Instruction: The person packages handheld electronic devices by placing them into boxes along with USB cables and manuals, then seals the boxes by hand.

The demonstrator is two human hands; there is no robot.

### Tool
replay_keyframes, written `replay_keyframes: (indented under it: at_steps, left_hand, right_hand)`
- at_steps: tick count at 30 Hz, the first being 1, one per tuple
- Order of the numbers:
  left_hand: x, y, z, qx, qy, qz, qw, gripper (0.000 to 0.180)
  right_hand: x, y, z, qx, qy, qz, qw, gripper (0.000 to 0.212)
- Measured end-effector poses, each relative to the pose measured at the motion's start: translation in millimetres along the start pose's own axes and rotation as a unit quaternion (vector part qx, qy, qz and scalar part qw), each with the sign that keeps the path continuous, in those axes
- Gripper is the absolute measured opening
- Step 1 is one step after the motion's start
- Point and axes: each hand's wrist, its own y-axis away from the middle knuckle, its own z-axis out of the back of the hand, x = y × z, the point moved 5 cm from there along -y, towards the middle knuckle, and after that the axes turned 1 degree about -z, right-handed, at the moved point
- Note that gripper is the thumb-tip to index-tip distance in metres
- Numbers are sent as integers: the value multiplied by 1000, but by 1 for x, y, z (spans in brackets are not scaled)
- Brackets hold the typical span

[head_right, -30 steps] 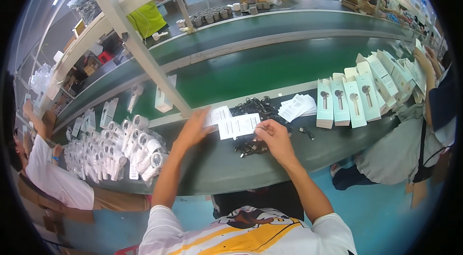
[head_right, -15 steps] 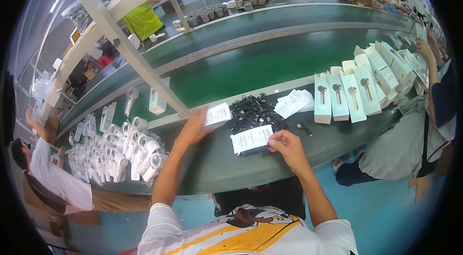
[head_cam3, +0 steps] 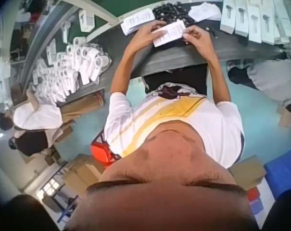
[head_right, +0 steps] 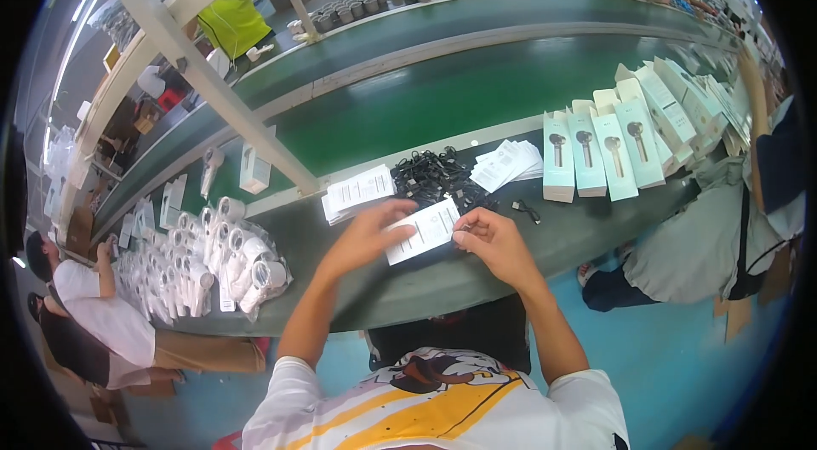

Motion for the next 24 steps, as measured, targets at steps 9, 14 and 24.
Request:
replay_keyframes:
  at_steps: [9, 14, 24]
  left_hand:
    - [-1, -11, -43, 27, 4, -4, 1000, 15]
    - [-8, -28, -58, 38, 10, 12, 999, 15]
    - [-55, -68, -97, 104, -81, -117, 984, 18]
  right_hand:
    - [4, 8, 20, -48, -182, 37, 982, 12]
    - [-37, 6, 22, -83, -135, -7, 987, 10]
    - [-46, 46, 77, -145, -127, -92, 977, 20]
